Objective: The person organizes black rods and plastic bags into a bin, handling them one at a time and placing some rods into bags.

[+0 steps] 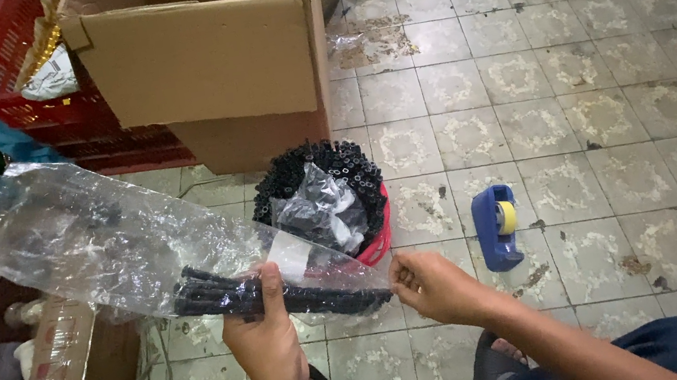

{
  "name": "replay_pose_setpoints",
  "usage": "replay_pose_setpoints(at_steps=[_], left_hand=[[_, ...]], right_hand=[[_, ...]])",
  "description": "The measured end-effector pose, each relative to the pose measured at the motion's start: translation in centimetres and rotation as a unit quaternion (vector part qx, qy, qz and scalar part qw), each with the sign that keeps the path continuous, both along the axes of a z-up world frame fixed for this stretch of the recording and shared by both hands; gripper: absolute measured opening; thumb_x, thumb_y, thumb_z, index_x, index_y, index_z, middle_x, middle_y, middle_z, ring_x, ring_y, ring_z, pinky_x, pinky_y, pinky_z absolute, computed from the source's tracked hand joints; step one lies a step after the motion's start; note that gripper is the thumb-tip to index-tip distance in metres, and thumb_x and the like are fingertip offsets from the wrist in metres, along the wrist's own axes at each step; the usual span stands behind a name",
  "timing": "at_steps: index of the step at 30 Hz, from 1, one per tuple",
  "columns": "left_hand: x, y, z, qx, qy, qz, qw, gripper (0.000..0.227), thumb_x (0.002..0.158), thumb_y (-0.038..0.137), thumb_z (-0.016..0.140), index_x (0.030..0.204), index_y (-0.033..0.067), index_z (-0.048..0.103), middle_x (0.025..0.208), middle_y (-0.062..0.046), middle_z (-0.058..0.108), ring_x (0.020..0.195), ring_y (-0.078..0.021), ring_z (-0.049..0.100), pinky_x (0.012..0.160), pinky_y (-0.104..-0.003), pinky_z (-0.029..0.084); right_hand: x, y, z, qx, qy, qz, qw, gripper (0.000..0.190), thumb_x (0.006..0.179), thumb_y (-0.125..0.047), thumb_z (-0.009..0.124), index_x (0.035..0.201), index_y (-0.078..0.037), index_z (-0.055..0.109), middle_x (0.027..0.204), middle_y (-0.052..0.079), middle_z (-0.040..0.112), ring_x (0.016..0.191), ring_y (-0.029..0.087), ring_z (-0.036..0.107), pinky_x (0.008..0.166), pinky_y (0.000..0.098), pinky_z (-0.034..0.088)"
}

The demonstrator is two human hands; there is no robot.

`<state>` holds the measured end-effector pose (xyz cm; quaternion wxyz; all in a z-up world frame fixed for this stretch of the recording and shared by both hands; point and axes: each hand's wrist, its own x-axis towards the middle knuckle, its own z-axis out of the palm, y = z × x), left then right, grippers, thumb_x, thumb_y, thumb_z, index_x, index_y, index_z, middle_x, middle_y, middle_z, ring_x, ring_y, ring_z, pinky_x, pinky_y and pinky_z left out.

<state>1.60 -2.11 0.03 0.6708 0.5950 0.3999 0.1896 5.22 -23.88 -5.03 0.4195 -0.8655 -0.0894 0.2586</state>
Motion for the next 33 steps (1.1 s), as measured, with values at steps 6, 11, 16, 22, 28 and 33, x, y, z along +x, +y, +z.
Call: replay_pose_setpoints(at_steps=[6,11,16,22,28,33], left_hand=[[-0.3,-0.4,-0.7,0.002,-0.042,-0.035,0.999,0.034,0.083,0.025,0.079,0.11,0.0057,0.074,0.112,-0.007,0.077,0.109,-0.0153,0.071,0.103,-0.029,0.054],[-0.4,-0.5,-0.7,0.05,-0.007,-0.05,0.997,0.034,0.082,0.032,0.08,0.105,0.0064,0.079,0.107,-0.005,0.08,0.105,-0.013,0.071,0.098,-0.029,0.055],[-0.8,-0.5,-3.1,0.067,-0.085,-0.066,0.992,0.025,0.086,0.028,0.08,0.099,0.0076,0.076,0.099,-0.005,0.077,0.096,-0.0145,0.07,0.093,-0.029,0.054],[-1.3,-1.9,-1.6,0.051,0.001,-0.091,0.995,0.029,0.078,0.034,0.083,0.095,0.0096,0.082,0.1,-0.004,0.082,0.098,-0.0135,0.073,0.094,-0.029,0.054],[-1.6,-2.1,-3.2,0.086,-0.001,-0.108,0.99,0.025,0.08,0.029,0.084,0.094,0.0075,0.082,0.096,-0.005,0.083,0.089,-0.0127,0.074,0.087,-0.028,0.056],[-2.1,-2.4,-4.4,0.083,-0.067,-0.146,0.984,0.022,0.079,0.025,0.085,0.092,0.0074,0.082,0.098,-0.006,0.083,0.095,-0.0161,0.075,0.094,-0.031,0.056]], right_hand=[[-0.8,0.0,-1.4,0.014,-0.011,-0.008,1.0,0.006,0.087,-0.011,0.065,0.086,-0.015,0.061,0.075,-0.002,0.062,0.069,0.011,0.053,0.064,0.0275,0.043],[-1.1,0.7,-1.1,0.174,0.225,-0.154,0.946,0.014,0.101,-0.001,0.048,0.093,-0.012,0.047,0.092,0.007,0.061,0.095,0.024,0.081,0.078,0.0336,0.066],[-1.4,0.5,-3.3,0.259,0.301,-0.273,0.876,0.013,0.093,-0.005,0.074,0.092,0.006,0.067,0.087,0.02,0.071,0.083,0.027,0.072,0.087,0.0363,0.064],[-1.8,0.8,-3.6,0.072,0.051,-0.2,0.976,0.016,0.09,-0.011,0.069,0.084,-0.014,0.055,0.064,-0.003,0.046,0.061,0.009,0.039,0.057,0.0277,0.03],[-1.6,1.3,-1.7,0.198,0.281,-0.274,0.898,0.015,0.101,-0.011,0.061,0.109,-0.004,0.05,0.117,0.02,0.066,0.093,0.031,0.079,0.088,0.038,0.066],[-1.8,1.0,-4.2,0.161,0.2,-0.277,0.926,0.022,0.091,-0.004,0.079,0.088,-0.006,0.057,0.079,0.012,0.07,0.074,0.02,0.07,0.067,0.03,0.054]])
